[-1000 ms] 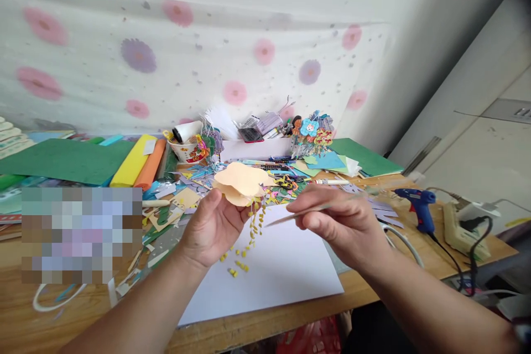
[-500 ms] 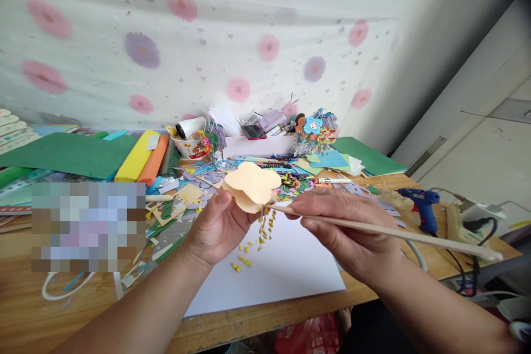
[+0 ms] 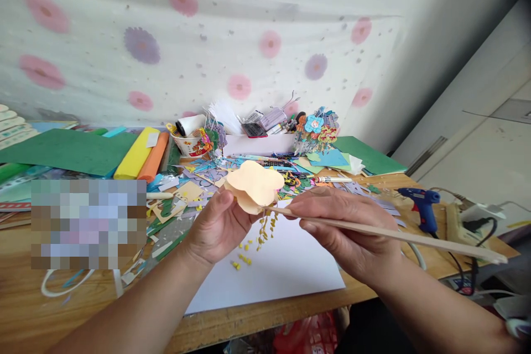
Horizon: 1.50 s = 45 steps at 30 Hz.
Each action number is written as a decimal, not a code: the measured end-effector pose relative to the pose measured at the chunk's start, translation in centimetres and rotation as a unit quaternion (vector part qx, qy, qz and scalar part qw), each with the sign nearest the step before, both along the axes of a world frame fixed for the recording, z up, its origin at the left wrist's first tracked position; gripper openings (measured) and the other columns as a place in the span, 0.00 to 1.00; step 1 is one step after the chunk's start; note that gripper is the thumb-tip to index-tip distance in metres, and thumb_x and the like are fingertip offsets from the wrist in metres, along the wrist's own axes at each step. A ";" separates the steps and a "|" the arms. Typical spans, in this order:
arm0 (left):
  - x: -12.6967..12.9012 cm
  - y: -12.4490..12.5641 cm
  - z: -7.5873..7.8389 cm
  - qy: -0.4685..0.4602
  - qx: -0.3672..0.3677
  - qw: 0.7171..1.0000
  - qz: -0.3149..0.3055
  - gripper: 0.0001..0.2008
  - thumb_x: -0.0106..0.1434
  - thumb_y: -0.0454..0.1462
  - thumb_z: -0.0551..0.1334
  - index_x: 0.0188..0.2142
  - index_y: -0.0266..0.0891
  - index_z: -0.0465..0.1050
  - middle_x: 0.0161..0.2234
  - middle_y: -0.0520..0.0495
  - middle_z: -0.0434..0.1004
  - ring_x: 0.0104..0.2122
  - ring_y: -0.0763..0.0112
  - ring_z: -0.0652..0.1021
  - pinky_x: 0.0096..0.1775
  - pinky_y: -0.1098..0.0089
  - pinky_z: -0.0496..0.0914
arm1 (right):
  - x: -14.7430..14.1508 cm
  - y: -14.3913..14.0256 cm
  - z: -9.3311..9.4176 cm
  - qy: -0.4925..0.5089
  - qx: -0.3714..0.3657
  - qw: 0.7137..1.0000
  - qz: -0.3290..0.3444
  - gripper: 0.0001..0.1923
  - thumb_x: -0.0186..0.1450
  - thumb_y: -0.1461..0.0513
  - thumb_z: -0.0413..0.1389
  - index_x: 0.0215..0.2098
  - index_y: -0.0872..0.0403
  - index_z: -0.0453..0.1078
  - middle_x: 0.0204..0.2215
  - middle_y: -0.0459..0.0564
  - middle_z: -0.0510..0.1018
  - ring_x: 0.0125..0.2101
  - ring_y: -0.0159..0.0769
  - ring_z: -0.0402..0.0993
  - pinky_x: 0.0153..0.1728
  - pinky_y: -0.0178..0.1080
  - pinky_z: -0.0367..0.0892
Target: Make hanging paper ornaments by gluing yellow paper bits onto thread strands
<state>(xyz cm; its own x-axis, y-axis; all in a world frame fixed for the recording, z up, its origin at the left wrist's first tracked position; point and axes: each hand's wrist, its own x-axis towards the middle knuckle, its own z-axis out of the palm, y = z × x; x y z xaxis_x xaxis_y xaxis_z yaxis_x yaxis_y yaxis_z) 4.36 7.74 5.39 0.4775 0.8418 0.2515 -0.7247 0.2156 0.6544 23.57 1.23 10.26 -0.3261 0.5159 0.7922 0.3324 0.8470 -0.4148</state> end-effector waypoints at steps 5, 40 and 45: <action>0.0 -0.1 0.1 -0.013 -0.002 1.000 -0.015 0.26 0.53 0.43 0.72 0.51 0.45 0.74 0.41 0.49 0.84 0.40 0.64 0.82 0.40 0.70 0.76 | 0.0 0.1 0.0 0.000 -0.011 1.000 0.005 0.14 0.64 0.70 0.58 0.47 0.51 0.76 0.36 0.50 0.83 0.37 0.37 0.80 0.40 0.37 0.76; 0.3 0.2 -0.6 -0.060 -0.033 0.998 -0.001 0.20 0.53 0.42 0.72 0.46 0.43 0.76 0.43 0.49 0.83 0.42 0.67 0.82 0.42 0.71 0.77 | -0.8 0.1 -0.5 -0.027 0.082 0.995 -0.056 0.15 0.64 0.71 0.57 0.47 0.53 0.76 0.37 0.53 0.82 0.37 0.36 0.81 0.38 0.34 0.78; 0.2 0.4 -0.6 -0.058 -0.026 0.998 -0.011 0.20 0.55 0.41 0.71 0.47 0.43 0.76 0.43 0.49 0.83 0.43 0.67 0.81 0.44 0.72 0.76 | -0.9 0.2 -0.6 -0.023 0.084 0.995 -0.055 0.14 0.64 0.71 0.58 0.47 0.53 0.75 0.36 0.54 0.82 0.38 0.37 0.81 0.39 0.35 0.78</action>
